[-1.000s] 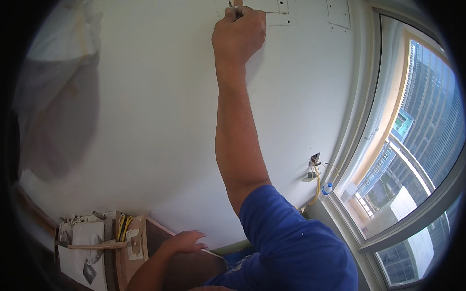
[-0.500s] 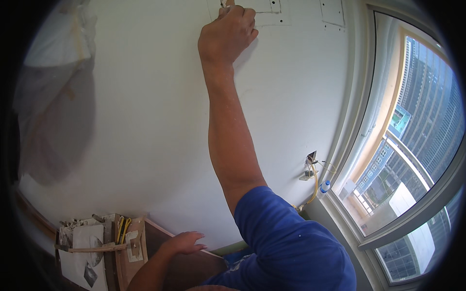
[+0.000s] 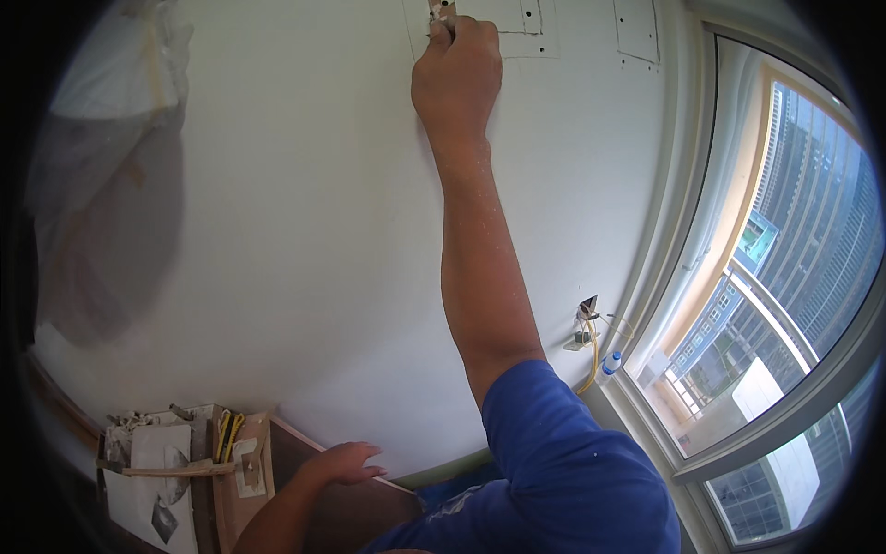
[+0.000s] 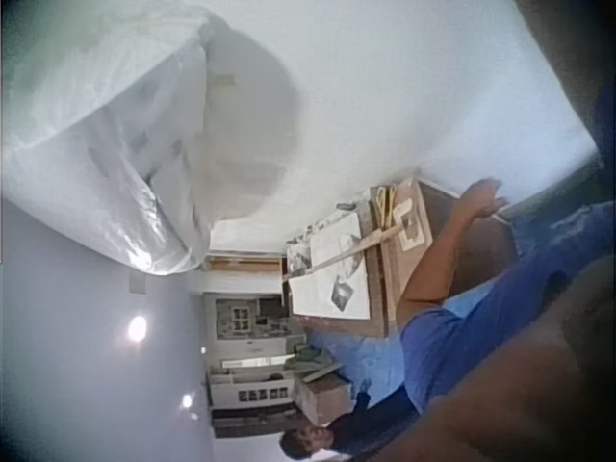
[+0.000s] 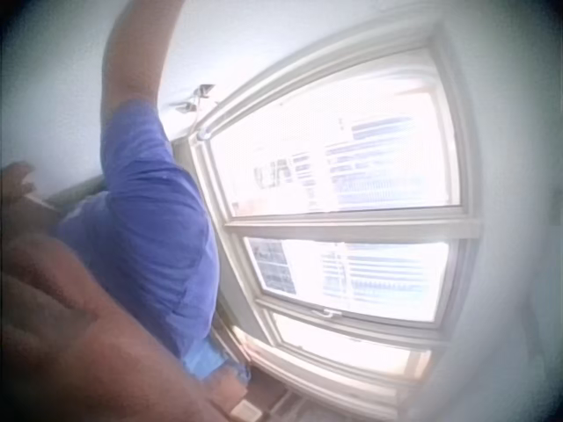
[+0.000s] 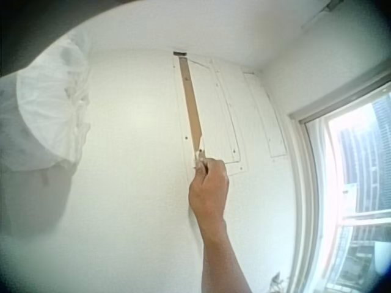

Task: The person uses a utility knife to cut along marked lines on a white wall panel, then removes the cut sections by hand. The person repeats this process to create a rectangular opening in the wall.

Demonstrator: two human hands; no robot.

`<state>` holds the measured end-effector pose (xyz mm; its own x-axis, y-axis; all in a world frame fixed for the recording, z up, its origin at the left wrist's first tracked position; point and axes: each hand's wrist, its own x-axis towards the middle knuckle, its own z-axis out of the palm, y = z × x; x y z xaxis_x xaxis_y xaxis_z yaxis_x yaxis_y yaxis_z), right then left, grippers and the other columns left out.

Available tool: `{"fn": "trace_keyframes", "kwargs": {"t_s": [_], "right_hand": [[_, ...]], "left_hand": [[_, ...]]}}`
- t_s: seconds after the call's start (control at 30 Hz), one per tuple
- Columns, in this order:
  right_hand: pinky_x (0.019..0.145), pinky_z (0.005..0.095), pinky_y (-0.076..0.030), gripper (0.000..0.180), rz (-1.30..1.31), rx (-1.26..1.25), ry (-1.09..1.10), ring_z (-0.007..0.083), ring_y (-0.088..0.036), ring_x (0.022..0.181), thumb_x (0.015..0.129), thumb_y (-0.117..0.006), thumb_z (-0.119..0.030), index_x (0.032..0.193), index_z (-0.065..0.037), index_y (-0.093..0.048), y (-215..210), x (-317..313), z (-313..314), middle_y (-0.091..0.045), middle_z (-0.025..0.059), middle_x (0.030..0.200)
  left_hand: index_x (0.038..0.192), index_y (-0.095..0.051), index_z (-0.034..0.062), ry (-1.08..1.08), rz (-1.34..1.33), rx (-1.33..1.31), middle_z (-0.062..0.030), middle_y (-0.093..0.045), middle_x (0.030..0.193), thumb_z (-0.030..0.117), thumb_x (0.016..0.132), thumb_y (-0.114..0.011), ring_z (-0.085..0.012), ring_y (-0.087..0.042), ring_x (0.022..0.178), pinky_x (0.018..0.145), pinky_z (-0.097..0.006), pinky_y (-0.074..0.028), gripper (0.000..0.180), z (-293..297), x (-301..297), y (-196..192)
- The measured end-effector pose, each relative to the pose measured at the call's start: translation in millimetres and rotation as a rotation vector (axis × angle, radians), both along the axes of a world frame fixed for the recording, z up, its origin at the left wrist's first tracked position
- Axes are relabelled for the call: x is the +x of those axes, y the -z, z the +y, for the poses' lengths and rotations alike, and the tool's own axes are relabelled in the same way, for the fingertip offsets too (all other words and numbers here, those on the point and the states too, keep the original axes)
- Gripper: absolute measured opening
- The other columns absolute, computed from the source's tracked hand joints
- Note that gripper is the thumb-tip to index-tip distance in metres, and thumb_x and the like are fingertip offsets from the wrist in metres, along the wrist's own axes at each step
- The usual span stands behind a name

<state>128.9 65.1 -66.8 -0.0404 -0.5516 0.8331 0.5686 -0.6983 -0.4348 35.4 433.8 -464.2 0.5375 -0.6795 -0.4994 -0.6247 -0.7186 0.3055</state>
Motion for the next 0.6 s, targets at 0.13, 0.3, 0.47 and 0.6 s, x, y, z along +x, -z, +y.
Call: {"fn": "trace_keyframes", "kwargs": {"t_s": [0.13, 0.3, 0.47, 0.6], "right_hand": [[0.085, 0.0455, -0.046, 0.019, -0.044, -0.008, 0.136, 0.0284, -0.066, 0.086, 0.097, -0.070, -0.017, 0.105, 0.000, -0.071, 0, 1, 11, -0.067, 0.0120, 0.101], [0.082, 0.0459, -0.045, 0.012, -0.082, 0.148, 0.093, 0.0290, -0.066, 0.084, 0.091, -0.072, -0.011, 0.098, -0.001, -0.070, -16, 12, 22, -0.068, 0.0120, 0.091], [0.082, 0.0447, -0.048, 0.010, -0.147, 0.123, 0.057, 0.0281, -0.068, 0.083, 0.091, -0.070, -0.008, 0.095, 0.001, -0.069, -16, 16, 17, -0.069, 0.0123, 0.093], [0.081, 0.0410, -0.053, 0.012, -0.095, 0.134, -0.127, 0.0249, -0.070, 0.085, 0.093, -0.069, -0.009, 0.097, 0.002, -0.069, -18, 8, 12, -0.070, 0.0123, 0.095]], "left_hand": [[0.144, -0.057, -0.0013, 0.002, 0.006, 0.030, -0.0275, -0.060, 0.142, 0.053, 0.101, -0.059, -0.0428, -0.056, 0.132, 0.113, -0.047, -0.045, 0.069, -2, 1, -1], [0.140, -0.060, -0.0003, 0.031, -0.033, 0.024, -0.0259, -0.062, 0.138, 0.053, 0.101, -0.058, -0.0427, -0.059, 0.128, 0.109, -0.049, -0.048, 0.066, 0, 1, -4], [0.143, -0.057, -0.0030, 0.009, -0.025, 0.033, -0.0283, -0.059, 0.143, 0.052, 0.102, -0.058, -0.0434, -0.055, 0.134, 0.115, -0.047, -0.043, 0.069, -7, -3, -15], [0.141, -0.059, -0.0009, 0.008, -0.031, 0.039, -0.0254, -0.061, 0.140, 0.053, 0.101, -0.059, -0.0424, -0.058, 0.131, 0.111, -0.049, -0.047, 0.067, -5, 0, -10]]}}
